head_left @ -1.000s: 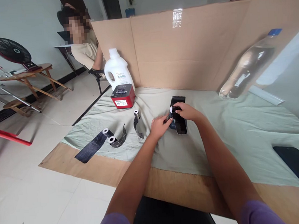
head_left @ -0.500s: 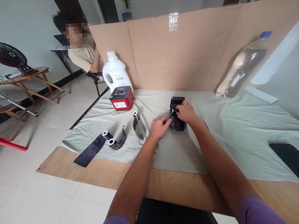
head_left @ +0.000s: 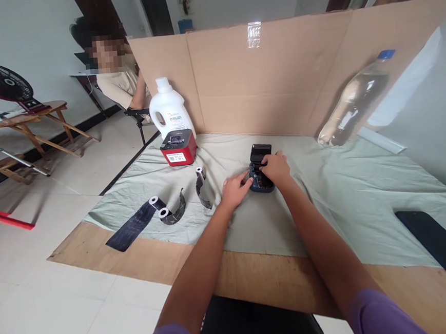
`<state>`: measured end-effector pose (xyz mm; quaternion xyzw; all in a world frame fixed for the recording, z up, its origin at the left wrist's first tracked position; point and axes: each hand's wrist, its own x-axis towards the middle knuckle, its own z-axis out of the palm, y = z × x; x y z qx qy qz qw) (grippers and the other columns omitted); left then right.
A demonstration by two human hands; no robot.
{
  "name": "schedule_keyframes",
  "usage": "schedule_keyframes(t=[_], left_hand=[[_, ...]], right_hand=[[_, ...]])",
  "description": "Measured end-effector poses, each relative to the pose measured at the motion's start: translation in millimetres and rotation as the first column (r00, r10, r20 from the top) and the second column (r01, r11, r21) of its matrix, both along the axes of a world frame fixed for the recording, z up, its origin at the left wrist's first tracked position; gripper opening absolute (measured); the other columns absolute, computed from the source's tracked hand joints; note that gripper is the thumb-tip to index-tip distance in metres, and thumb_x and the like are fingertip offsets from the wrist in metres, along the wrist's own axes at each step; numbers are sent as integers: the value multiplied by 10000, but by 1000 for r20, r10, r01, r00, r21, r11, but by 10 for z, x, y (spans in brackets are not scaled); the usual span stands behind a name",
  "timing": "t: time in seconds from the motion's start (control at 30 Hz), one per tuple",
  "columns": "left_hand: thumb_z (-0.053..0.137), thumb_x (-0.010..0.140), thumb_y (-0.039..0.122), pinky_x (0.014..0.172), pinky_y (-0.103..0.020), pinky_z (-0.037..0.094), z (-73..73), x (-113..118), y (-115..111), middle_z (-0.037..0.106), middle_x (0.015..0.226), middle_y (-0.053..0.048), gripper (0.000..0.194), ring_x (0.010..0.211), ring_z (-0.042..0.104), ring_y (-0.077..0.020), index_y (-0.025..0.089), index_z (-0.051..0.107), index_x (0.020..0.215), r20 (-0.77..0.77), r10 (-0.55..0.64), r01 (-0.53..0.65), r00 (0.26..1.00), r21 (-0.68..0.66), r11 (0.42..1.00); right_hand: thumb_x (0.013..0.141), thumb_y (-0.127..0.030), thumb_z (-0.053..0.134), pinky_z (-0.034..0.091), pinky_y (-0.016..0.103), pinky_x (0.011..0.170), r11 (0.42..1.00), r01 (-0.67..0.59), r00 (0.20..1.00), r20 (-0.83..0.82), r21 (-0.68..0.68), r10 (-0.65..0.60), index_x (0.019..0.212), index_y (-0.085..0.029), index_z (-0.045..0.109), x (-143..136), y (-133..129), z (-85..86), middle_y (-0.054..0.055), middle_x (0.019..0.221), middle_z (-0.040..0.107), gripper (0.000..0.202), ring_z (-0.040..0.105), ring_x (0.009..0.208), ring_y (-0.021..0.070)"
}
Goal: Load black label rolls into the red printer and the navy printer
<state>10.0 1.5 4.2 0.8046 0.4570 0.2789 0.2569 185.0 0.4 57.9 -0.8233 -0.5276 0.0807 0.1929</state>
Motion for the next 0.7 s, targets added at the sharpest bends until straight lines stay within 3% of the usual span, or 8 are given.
schedule_keyframes(t=[0.1,0.17,0.27,0.37,0.47,0.57,0.7], left_hand=[[583,943,377,1027,-382,484,-57,-7,6,664,1083,-78,513,1053,627,-244,223,580,1433,107,-25,20,994,50,999],[642,887,298,1074,-376,459,-81,-7,-5,599,1207,-95,595,1161,575,-251,226,540,1469,152,-90,69,984,143,987],[657,843,212,1069,-361,461,-71,17,-54,566,1217,-85,622,1166,549,-241,257,557,1455,130,-195,155,972,267,951],[597,904,206,951,-322,508,-20,68,-131,625,1007,-56,453,1010,596,-211,263,657,1349,63,-227,192,972,345,919],[559,940,194,835,-285,516,26,107,-196,663,882,-40,316,902,623,-188,259,749,1184,35,-189,161,981,385,909],[578,900,143,753,-256,505,36,98,-223,688,817,-29,269,802,629,-161,232,786,1048,68,-206,165,976,381,910],[599,843,106,671,-232,476,-3,56,-225,695,752,-6,264,649,587,-117,209,795,987,115,-259,208,959,336,919]], right_hand=[[748,-311,775,483,489,960,993,97,994,-53,73,-94,1287,-152,579,33,32,-27,214,1345,499,595,495,1246,399],[759,-327,747,449,491,1020,984,32,993,-119,178,-10,1386,-130,485,113,76,-69,218,1380,515,708,498,1265,383],[817,-317,642,454,447,1017,939,-92,953,-245,332,181,1406,-166,468,270,140,-124,167,1375,581,632,601,1133,296],[820,-326,604,501,419,895,917,-76,918,-332,393,219,1236,-197,579,408,165,-117,107,1193,682,436,646,855,221],[768,-310,646,504,383,816,923,-131,907,-331,363,259,1025,-197,634,508,143,-32,65,1066,697,282,610,751,180],[728,-261,679,501,362,811,928,-282,892,-289,244,348,928,-191,656,560,80,92,51,1042,691,214,603,771,176],[732,-255,726,516,373,858,896,-430,874,-197,112,444,1078,-206,703,532,-16,205,87,1228,644,350,637,851,202]])
